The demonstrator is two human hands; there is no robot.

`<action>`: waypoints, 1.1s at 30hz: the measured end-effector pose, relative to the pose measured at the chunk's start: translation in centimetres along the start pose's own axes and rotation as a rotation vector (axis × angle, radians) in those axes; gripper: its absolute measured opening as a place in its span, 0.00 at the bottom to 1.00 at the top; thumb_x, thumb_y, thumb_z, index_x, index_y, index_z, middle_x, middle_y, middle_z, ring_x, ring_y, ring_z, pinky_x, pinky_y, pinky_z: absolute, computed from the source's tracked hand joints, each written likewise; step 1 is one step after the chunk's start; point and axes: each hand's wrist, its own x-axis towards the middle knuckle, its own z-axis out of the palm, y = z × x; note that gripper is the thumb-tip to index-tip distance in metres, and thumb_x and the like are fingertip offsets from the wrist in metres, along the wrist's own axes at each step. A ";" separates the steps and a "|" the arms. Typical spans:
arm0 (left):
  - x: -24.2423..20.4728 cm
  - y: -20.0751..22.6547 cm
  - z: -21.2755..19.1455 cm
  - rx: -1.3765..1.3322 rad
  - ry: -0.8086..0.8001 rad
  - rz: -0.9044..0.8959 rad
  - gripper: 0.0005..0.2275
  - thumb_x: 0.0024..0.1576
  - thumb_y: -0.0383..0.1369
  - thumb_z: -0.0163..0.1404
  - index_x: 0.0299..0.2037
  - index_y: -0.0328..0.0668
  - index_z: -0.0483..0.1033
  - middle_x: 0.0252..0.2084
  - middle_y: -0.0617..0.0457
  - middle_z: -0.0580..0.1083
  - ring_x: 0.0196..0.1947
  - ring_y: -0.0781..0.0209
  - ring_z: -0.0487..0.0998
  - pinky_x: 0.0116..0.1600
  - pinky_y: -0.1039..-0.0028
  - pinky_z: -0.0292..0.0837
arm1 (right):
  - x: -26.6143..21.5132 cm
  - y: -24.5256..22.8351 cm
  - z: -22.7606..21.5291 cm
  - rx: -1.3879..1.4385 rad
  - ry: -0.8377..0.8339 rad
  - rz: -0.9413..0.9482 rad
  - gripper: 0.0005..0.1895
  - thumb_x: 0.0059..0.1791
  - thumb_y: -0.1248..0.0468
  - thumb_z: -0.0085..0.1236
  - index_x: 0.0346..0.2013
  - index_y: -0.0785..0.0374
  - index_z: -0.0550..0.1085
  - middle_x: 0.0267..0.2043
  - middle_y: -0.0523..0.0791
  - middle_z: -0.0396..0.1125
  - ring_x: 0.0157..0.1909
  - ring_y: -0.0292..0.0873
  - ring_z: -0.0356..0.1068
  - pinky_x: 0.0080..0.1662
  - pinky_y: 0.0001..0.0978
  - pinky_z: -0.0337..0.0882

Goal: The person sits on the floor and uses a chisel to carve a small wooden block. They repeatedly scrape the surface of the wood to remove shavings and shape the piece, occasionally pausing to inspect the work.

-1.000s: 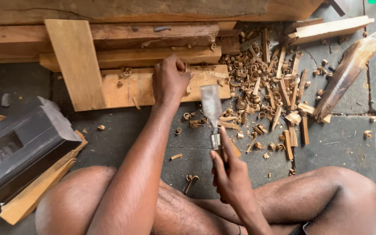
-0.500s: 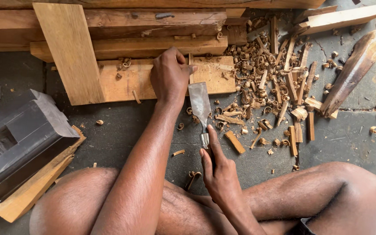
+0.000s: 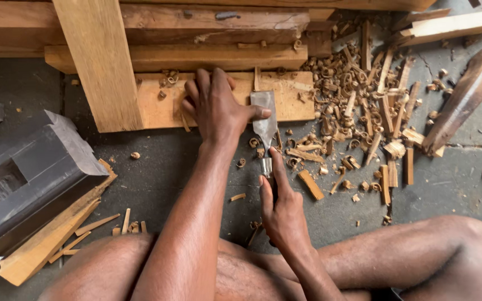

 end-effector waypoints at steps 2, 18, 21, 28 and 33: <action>0.2 -0.2 1.0 -0.052 -0.018 -0.041 0.39 0.21 0.58 0.74 0.41 0.48 0.72 0.50 0.53 0.69 0.55 0.51 0.64 0.59 0.51 0.58 | 0.4 -0.8 -0.1 -0.030 -0.022 0.099 0.35 0.56 0.57 0.44 0.77 0.38 0.46 0.25 0.55 0.74 0.20 0.49 0.72 0.28 0.47 0.75; -2.6 1.3 -4.3 -0.251 -0.041 0.076 0.23 0.49 0.41 0.68 0.47 0.43 0.69 0.41 0.49 0.74 0.41 0.56 0.77 0.44 0.62 0.75 | -0.9 2.6 -3.7 0.858 0.172 -0.202 0.32 0.56 0.54 0.43 0.75 0.46 0.51 0.20 0.40 0.65 0.15 0.34 0.64 0.16 0.29 0.68; -1.7 2.5 -1.2 -0.228 -0.041 0.048 0.23 0.48 0.40 0.69 0.45 0.41 0.69 0.39 0.50 0.73 0.36 0.57 0.77 0.39 0.64 0.76 | -1.0 5.3 -6.0 0.745 0.129 -0.108 0.34 0.54 0.55 0.46 0.76 0.43 0.50 0.17 0.41 0.63 0.12 0.36 0.61 0.14 0.31 0.66; 1.1 3.8 0.8 -0.330 -0.184 -0.085 0.12 0.49 0.26 0.62 0.40 0.40 0.73 0.31 0.50 0.77 0.30 0.57 0.82 0.32 0.66 0.78 | -0.2 7.5 -5.9 0.673 0.049 0.042 0.38 0.52 0.61 0.52 0.76 0.42 0.52 0.15 0.41 0.60 0.13 0.35 0.59 0.15 0.31 0.63; 2.9 3.1 -0.1 -0.297 -0.207 -0.082 0.07 0.47 0.23 0.63 0.33 0.36 0.79 0.29 0.46 0.81 0.28 0.58 0.83 0.36 0.68 0.79 | 1.0 6.8 -6.0 0.669 0.007 -0.044 0.38 0.52 0.63 0.52 0.76 0.44 0.53 0.16 0.40 0.61 0.14 0.35 0.61 0.16 0.31 0.64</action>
